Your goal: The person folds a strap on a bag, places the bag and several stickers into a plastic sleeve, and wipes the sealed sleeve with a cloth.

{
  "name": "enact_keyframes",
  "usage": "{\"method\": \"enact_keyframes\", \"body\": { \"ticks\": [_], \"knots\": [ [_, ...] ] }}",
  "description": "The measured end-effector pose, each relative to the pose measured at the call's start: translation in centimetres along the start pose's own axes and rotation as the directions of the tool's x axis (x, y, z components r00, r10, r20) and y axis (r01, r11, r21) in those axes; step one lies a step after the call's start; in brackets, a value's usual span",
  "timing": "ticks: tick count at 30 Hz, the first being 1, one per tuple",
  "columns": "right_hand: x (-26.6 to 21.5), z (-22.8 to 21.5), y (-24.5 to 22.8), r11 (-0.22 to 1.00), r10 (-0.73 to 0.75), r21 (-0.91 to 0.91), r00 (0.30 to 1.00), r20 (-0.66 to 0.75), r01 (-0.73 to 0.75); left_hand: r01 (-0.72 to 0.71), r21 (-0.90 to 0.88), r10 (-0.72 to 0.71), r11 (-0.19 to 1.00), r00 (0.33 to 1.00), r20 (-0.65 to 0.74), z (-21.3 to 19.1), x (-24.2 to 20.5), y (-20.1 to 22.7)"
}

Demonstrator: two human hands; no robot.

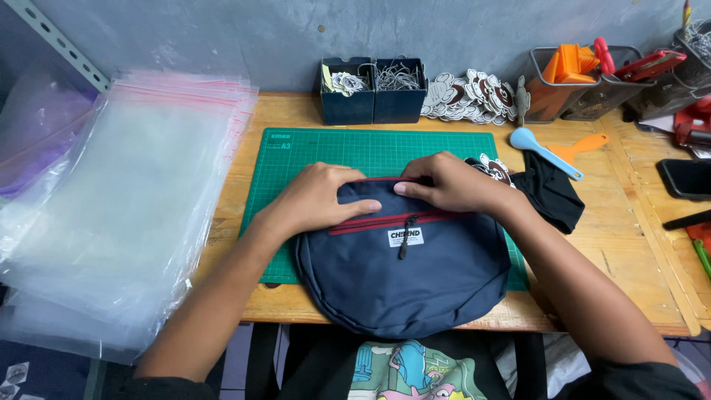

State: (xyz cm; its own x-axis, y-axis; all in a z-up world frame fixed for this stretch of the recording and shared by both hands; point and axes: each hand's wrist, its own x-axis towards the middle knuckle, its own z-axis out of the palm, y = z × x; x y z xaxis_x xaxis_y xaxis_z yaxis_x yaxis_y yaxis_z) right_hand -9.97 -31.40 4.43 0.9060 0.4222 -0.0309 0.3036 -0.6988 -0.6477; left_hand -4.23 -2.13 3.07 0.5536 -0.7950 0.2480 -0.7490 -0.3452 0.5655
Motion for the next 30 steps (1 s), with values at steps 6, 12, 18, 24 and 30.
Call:
{"method": "enact_keyframes", "body": {
  "ticks": [6, 12, 18, 24, 30],
  "knots": [
    [0.4, 1.6, 0.2, 0.987, -0.156, -0.039, 0.987, -0.025, 0.155, 0.058, 0.08, -0.059, 0.995, 0.998, 0.005, 1.7, -0.2, 0.4],
    [0.7, 2.5, 0.2, 0.984, -0.177, 0.005, 0.984, -0.037, 0.177, 0.069, -0.02, -0.069, 0.997, 0.998, -0.011, 2.1, 0.5, -0.5],
    [-0.1, 1.9, 0.1, 0.998, -0.06, 0.004, 0.998, -0.034, 0.06, 0.095, 0.015, -0.094, 0.995, 0.994, -0.06, 1.1, 0.6, 0.7],
    [0.9, 1.3, 1.6, 0.958, -0.078, -0.286, 0.943, -0.323, -0.019, 0.007, 0.274, 0.071, 0.962, 0.959, -0.274, 1.1, 1.2, -2.8],
    [1.6, 1.6, 4.3, 0.928, 0.049, -0.324, 0.921, -0.387, -0.185, 0.039, 0.396, 0.081, 0.917, 0.956, -0.283, 2.9, 1.4, -6.0]
  ]
}}
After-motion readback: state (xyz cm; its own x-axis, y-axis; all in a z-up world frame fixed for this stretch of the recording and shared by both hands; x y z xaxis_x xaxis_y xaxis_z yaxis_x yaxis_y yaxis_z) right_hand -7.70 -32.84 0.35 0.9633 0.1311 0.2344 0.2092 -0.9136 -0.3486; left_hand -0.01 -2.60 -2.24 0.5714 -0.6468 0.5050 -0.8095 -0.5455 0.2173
